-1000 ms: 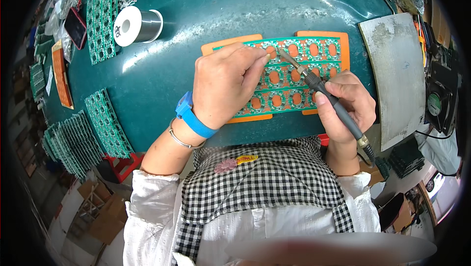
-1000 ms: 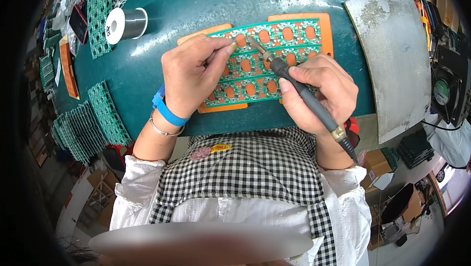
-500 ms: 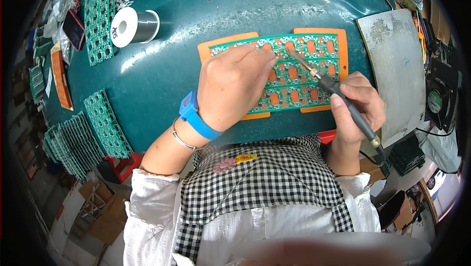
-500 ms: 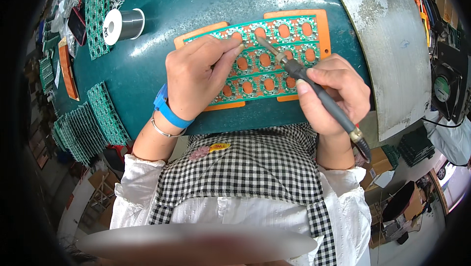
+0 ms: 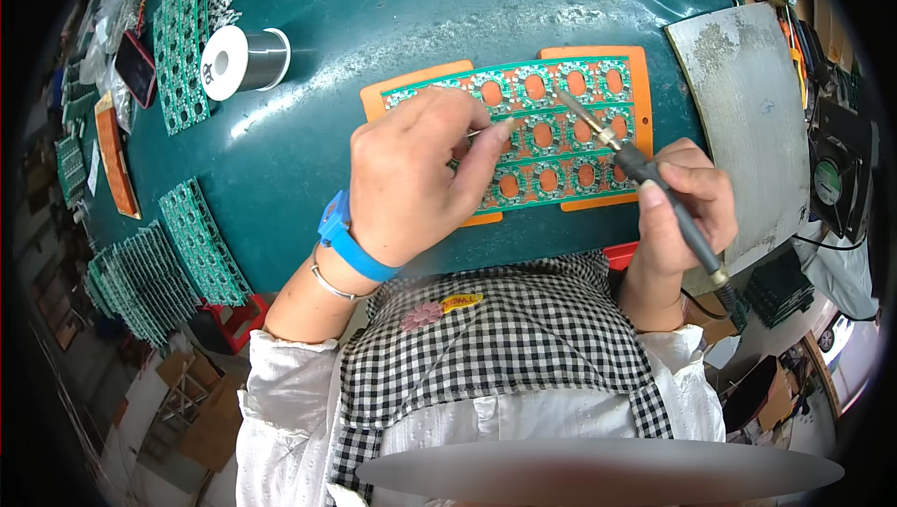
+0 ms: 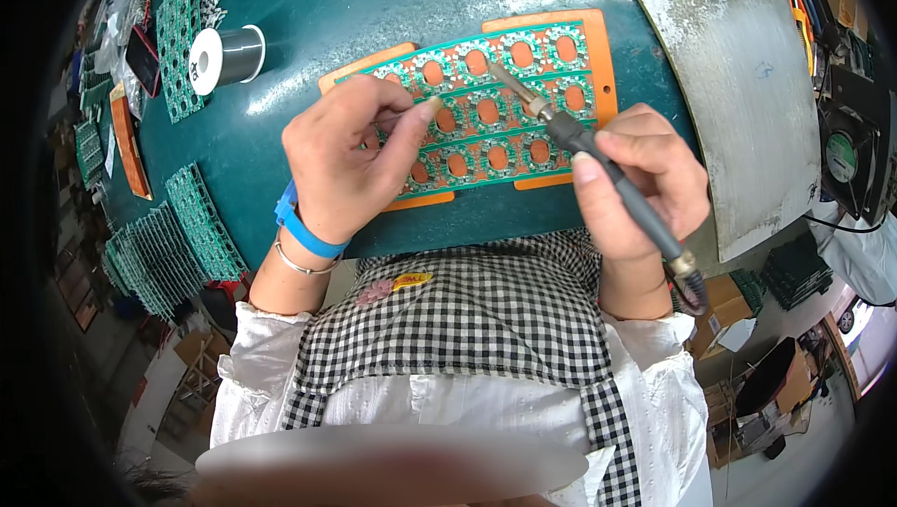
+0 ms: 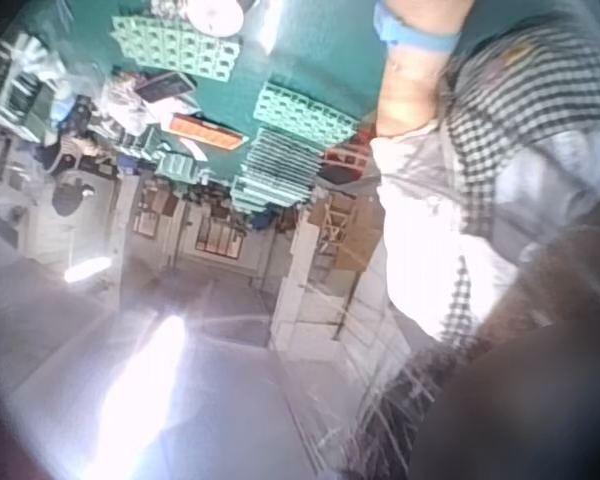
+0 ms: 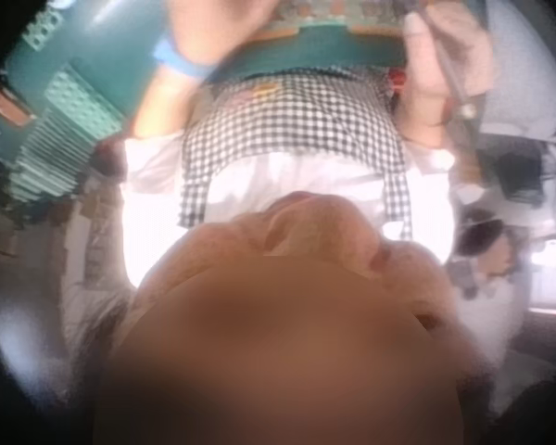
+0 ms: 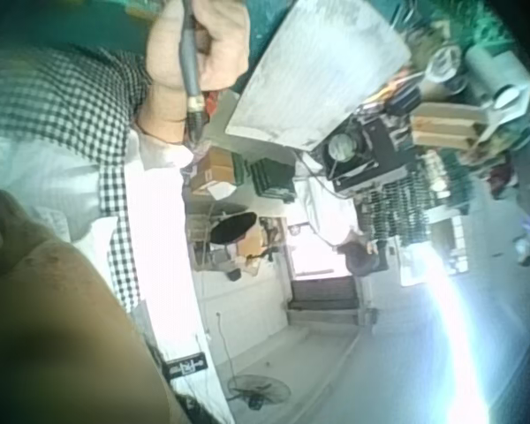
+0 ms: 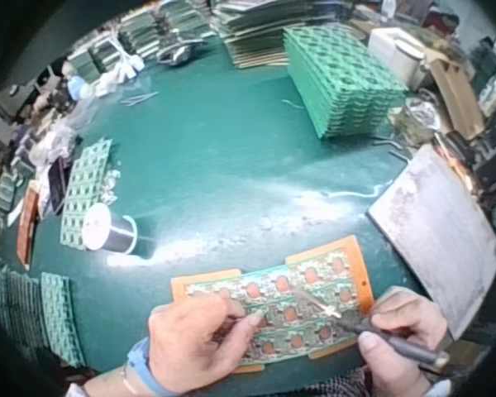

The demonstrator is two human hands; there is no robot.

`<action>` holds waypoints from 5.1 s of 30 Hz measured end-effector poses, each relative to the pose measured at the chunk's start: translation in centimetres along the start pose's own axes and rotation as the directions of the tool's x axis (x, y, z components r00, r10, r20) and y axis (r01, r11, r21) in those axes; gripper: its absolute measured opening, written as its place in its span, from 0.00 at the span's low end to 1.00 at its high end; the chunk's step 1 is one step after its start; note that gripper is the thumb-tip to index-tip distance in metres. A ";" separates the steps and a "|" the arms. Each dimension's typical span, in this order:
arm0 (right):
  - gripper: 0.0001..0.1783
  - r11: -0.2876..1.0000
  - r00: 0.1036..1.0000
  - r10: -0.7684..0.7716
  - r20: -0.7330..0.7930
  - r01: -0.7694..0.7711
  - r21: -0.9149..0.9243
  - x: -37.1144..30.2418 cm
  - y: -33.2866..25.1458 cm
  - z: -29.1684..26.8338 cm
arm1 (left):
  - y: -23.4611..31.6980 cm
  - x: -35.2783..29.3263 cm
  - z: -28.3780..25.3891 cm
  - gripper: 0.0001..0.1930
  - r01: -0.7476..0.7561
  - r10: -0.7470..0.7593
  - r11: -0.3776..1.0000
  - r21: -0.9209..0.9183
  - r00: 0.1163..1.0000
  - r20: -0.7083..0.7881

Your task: The person solders electronic components onto a printed circuit board with a soldering iron and solder wire, using a jig to hold the board steady.

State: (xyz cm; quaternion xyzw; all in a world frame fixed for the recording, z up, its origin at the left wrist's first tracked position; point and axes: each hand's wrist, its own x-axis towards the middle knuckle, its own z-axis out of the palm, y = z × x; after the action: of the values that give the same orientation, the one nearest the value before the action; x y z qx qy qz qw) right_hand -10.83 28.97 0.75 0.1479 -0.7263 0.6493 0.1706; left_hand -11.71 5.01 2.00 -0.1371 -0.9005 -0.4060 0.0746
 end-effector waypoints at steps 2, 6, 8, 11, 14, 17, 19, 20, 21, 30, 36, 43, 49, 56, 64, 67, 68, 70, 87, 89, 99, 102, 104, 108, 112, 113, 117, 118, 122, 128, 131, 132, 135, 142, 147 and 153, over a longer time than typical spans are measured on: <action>0.09 1.000 1.000 0.003 0.002 -0.003 0.011 0.2 0.0 -0.6 | 0.4 0.5 -0.4 0.06 0.055 -0.058 0.996 -0.071 0.998 -0.038; 0.09 0.999 0.998 -0.019 0.052 0.020 -0.026 1.1 0.5 -1.0 | -0.6 0.9 0.5 0.04 -0.053 0.053 0.998 -0.046 0.999 -0.010; 0.09 0.999 0.992 -0.018 0.121 0.023 -0.041 1.2 0.8 -1.1 | -0.5 1.3 0.7 0.03 -0.051 0.052 0.999 -0.018 0.999 0.006; 0.10 0.997 0.992 -0.015 0.128 0.025 -0.074 1.2 1.0 -0.7 | -0.6 1.6 1.4 0.03 -0.055 0.055 0.998 0.021 0.998 -0.009; 0.10 0.997 0.991 -0.020 0.135 0.030 -0.073 1.1 1.2 -0.4 | -0.8 1.7 1.7 0.03 -0.057 0.058 0.998 0.031 0.998 -0.035; 0.10 0.996 0.989 -0.036 0.141 0.047 -0.074 1.2 1.4 -0.5 | -0.9 1.7 2.0 0.03 -0.056 0.057 0.998 0.040 0.998 -0.031; 0.10 0.996 0.989 -0.036 0.143 0.047 -0.074 1.2 1.4 -0.5 | -0.9 1.7 2.0 0.03 -0.057 0.059 0.997 0.047 0.998 -0.036; 0.10 0.996 0.989 -0.037 0.146 0.049 -0.075 1.2 1.4 -0.5 | -0.9 1.7 2.0 0.03 -0.047 0.049 0.997 0.055 0.998 -0.030; 0.10 0.996 0.989 -0.037 0.146 0.048 -0.076 1.2 1.4 -0.4 | -0.9 1.7 2.0 0.03 -0.037 0.039 0.997 0.063 0.999 -0.025; 0.09 0.995 0.990 -0.019 0.140 0.032 -0.096 1.0 1.1 -0.9 | -0.6 1.3 1.7 0.04 -0.124 0.125 0.991 0.049 0.992 -0.028; 0.09 0.999 0.998 -0.036 0.043 0.035 0.020 0.9 1.5 -2.0 | 0.3 2.0 2.0 0.03 -0.083 0.082 0.996 0.030 0.996 0.039; 0.09 0.999 0.994 -0.013 0.106 0.017 -0.036 0.7 1.4 -1.7 | -0.6 1.9 3.2 0.02 -0.131 0.130 0.987 0.094 0.991 0.019; 0.09 0.991 0.986 -0.017 0.164 0.039 -0.127 0.7 0.7 -1.8 | -0.1 1.8 2.9 0.04 -0.174 0.171 0.981 0.088 0.984 0.039; 0.08 0.996 0.998 0.009 -0.066 -0.002 0.094 0.5 1.5 -3.6 | 0.8 2.2 1.2 0.06 -0.060 0.061 0.997 -0.057 0.998 0.023; 0.08 1.000 0.999 0.003 0.045 -0.003 0.020 1.3 1.9 -3.2 | 0.9 3.0 2.9 0.03 -0.041 0.038 0.998 0.047 0.997 0.061; 0.08 1.000 0.998 0.013 0.067 -0.012 -0.009 1.2 2.1 -3.1 | 0.3 2.9 3.4 0.03 -0.055 0.053 0.998 0.030 0.997 0.057; 0.08 1.000 0.998 0.013 0.066 -0.013 -0.010 1.3 2.1 -3.0 | 0.3 2.9 3.5 0.03 -0.056 0.054 0.998 0.030 0.997 0.058; 0.08 1.000 0.998 0.009 0.067 -0.008 -0.014 1.3 2.1 -2.9 | 0.4 3.0 3.5 0.02 -0.051 0.048 0.998 0.049 0.997 0.064; 0.09 0.999 1.000 0.004 -0.017 -0.003 0.050 0.8 2.1 -4.6 | 1.2 2.9 3.4 0.01 -0.162 0.155 0.983 0.085 0.984 0.087; 0.09 0.999 1.000 0.000 -0.010 0.001 0.052 0.9 2.0 -4.8 | 1.3 3.2 3.7 0.02 -0.184 0.174 0.977 0.108 0.980 0.091; 0.09 1.000 0.997 -0.007 0.082 0.007 -0.006 0.9 2.0 -4.2 | 0.5 3.3 5.1 0.02 -0.174 0.163 0.977 0.123 0.982 0.099; 0.09 0.996 0.994 -0.005 0.106 0.014 -0.084 0.8 1.5 -4.0 | 0.7 3.2 4.8 0.02 -0.177 0.163 0.979 0.100 0.978 0.133; 0.08 0.995 0.996 -0.004 0.085 0.012 -0.102 0.6 1.4 -3.9 | 1.0 3.1 4.2 0.03 -0.161 0.147 0.983 0.083 0.977 0.153; 0.09 0.999 0.998 -0.053 -0.020 0.053 -0.005 0.5 1.8 -4.5 | 1.8 3.0 1.9 0.04 -0.220 0.220 0.975 0.021 0.975 -0.022; 0.10 0.994 0.993 -0.043 -0.107 0.054 0.097 0.8 2.2 -5.9 | 2.6 4.5 -0.3 0.05 -0.283 0.278 0.959 -0.008 0.947 -0.164; 0.10 0.994 0.992 -0.042 -0.117 0.053 0.092 0.9 2.1 -5.8 | 2.8 5.0 -0.8 0.05 -0.285 0.280 0.959 -0.007 0.945 -0.167; 0.09 0.996 0.996 -0.039 -0.085 0.045 0.076 1.3 1.7 -6.0 | 3.6 7.6 -2.5 0.10 -0.545 0.562 0.825 0.148 0.763 -0.319; 0.09 0.997 0.997 -0.016 -0.075 0.022 0.076 1.1 1.6 -6.0 | 3.7 8.3 -2.5 0.11 -0.589 0.593 0.796 0.139 0.715 -0.369; 0.09 1.000 0.999 0.000 -0.040 0.001 0.031 1.1 1.6 -5.4 | 3.1 7.9 0.0 0.04 -0.378 0.382 0.924 0.054 0.918 -0.105; 0.09 0.999 0.999 0.038 -0.013 -0.038 0.001 1.2 1.5 -4.8 | 0.9 5.3 3.7 0.03 -0.202 0.201 0.979 -0.011 0.978 -0.053; 0.09 0.999 0.999 0.046 -0.011 -0.046 0.005 1.2 1.8 -4.7 | 1.0 5.0 3.8 0.02 -0.169 0.168 0.986 0.010 0.985 0.026; 0.09 0.999 0.999 0.042 -0.010 -0.042 0.014 1.2 1.9 -4.7 | 1.0 5.0 3.9 0.02 -0.167 0.167 0.986 0.014 0.985 0.039; 0.09 0.999 0.999 0.035 0.000 -0.035 0.010 1.2 2.2 -4.7 | 0.7 4.9 4.2 0.02 -0.170 0.169 0.985 0.017 0.984 0.054; 0.10 0.999 1.000 0.030 0.009 -0.030 0.024 1.1 2.3 -4.7 | 1.0 4.9 4.5 0.05 -0.132 0.130 0.991 0.026 0.988 0.081; 0.09 1.000 1.000 0.000 0.030 0.000 0.019 1.3 2.3 -4.6 | 0.9 5.1 4.6 0.04 -0.155 0.151 0.987 0.038 0.985 0.085; 0.09 1.000 0.998 0.020 -0.056 -0.019 0.018 0.8 2.1 -5.0 | 2.4 4.0 3.0 0.02 -0.161 0.153 0.986 0.047 0.978 0.143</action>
State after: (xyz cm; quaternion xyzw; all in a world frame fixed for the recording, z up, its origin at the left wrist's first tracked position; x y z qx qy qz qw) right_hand -12.13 34.16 -0.29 0.1242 -0.7170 0.6610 0.1834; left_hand -14.79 9.57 2.72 -0.2336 -0.9012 -0.3618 0.0475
